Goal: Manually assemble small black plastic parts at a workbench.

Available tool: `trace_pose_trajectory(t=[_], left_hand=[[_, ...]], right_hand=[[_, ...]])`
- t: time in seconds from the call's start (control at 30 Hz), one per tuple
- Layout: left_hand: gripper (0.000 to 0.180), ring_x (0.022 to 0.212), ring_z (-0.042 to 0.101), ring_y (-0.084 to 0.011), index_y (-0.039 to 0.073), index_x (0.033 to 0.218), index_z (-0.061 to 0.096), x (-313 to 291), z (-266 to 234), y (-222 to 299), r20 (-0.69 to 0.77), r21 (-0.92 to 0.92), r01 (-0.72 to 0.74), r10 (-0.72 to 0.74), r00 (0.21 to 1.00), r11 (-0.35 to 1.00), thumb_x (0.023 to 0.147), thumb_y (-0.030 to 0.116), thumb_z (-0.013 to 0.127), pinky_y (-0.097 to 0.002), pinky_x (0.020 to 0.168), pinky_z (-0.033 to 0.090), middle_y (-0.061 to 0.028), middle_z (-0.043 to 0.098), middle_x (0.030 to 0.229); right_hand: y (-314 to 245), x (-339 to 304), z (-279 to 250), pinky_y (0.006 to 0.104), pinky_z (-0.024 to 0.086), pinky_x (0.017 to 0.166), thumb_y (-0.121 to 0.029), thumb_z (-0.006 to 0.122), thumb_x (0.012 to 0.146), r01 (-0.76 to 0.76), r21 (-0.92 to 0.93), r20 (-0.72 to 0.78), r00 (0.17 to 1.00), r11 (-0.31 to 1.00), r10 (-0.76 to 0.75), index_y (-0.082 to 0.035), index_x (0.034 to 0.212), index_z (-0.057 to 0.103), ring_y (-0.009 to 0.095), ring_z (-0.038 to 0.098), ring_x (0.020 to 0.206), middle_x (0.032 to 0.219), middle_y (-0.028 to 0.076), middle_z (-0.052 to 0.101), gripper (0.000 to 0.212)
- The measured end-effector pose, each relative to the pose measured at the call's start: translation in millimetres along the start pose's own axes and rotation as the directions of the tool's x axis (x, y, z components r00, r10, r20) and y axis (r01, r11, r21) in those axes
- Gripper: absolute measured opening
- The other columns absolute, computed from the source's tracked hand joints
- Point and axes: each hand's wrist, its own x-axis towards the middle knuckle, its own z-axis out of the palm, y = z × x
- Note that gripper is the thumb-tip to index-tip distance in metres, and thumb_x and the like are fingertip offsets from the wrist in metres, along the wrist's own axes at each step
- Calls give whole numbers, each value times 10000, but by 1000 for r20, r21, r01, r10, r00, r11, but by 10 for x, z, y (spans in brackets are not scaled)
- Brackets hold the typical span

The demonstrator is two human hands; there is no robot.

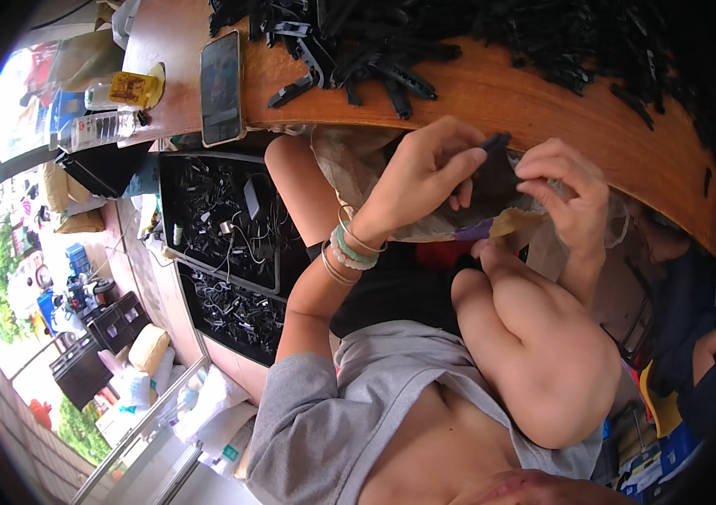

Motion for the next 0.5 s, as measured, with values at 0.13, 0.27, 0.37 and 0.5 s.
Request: trace_pose_trajectory(t=[0.13,0.27,0.37,0.5], left_hand=[[213,506,561,-71,-68,1030,645,-44,7,60,36,83,34,-37,999,996,892,83,585,-219,436,446,-39,584,621],[278,549,551,-68,-64,1123,617,-114,-18,99,64,229,-48,34,997,972,893,93,614,-212,495,455,-70,628,733],[384,642,631,-240,-46,1161,566,-185,99,116,62,413,-408,422,905,815,818,88,675,-317,571,498,-165,627,802],[428,723,674,-223,-24,1187,559,-205,124,43,33,488,-375,413,910,788,786,27,699,-290,628,511,-145,655,879]], right_hand=[[-109,30,75,258,463,609,107,690,687,4,-113,31,1000,994,0,-10,884,661,171,591,724,866,87,619,231],[-159,25,160,260,448,649,144,661,682,-23,-107,-7,1000,994,22,21,888,642,190,566,766,844,97,599,240],[-138,15,214,257,476,630,125,683,689,-19,-110,-128,992,994,5,-7,898,660,180,604,754,865,87,624,248],[-151,-2,230,263,482,640,125,687,686,-22,-101,-138,990,995,8,-2,903,661,186,609,763,854,87,630,253]])
